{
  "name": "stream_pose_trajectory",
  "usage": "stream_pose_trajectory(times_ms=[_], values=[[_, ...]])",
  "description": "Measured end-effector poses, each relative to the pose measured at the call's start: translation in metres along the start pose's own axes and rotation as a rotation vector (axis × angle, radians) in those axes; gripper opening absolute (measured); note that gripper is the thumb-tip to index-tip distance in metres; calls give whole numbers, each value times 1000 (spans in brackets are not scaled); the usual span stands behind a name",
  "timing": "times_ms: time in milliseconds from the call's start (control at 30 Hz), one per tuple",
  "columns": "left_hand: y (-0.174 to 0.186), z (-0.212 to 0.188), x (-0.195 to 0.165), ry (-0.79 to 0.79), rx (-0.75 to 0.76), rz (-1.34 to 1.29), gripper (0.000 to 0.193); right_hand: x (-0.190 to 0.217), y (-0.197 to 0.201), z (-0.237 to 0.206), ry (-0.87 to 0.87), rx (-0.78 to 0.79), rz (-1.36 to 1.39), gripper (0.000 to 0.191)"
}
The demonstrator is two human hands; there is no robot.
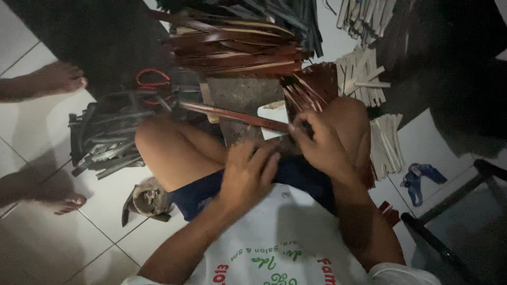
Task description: The person sits on the floor and repeatedly peels thin strips from reddish-brown material using a small white block as a guide. The peeled strips are placed into a pile on the right, while the remaining material is stacked on the left.
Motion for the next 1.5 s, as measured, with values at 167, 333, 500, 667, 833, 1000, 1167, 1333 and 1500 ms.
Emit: stream_pose_trajectory(times_ms=[167, 333, 500, 667, 833, 1000, 1167, 1333, 1500], values=[[-63, -46, 36, 870, -263, -1251, 24, -9, -28, -32, -255, 297, 502, 21], [-52, -62, 59, 946, -391, -1234, 19, -16, -42, -57, -333, 269, 334, 20], [-10, -65, 80, 813, -487, -975, 19, -27, -37, -82, -385, 261, 356, 24], [27, -60, 106, 722, -699, -962, 14, -76, -21, -119, -610, 174, 209, 24], [44, -38, 112, 751, -684, -969, 18, -89, -10, -131, -467, 162, 450, 22], [60, -2, 98, 613, -705, -933, 20, -95, 1, -125, -529, 130, 393, 22], [82, 19, 71, 497, -626, -653, 29, -66, -3, -110, -450, 261, 393, 33], [96, 52, 32, 223, -459, -653, 42, -33, 75, -71, -191, -55, 73, 24], [77, 52, 47, 312, -247, -373, 44, -47, 183, -17, -202, -430, 427, 19]])
Point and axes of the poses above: each hand's wrist, its own z-axis towards the middle knuckle, its own y-axis out of the back of the hand, x = y × z, the point moved 10 cm from there along z, towards the middle knuckle, and after that the axes turned 11 degrees about -y, right-handed, at the moved point
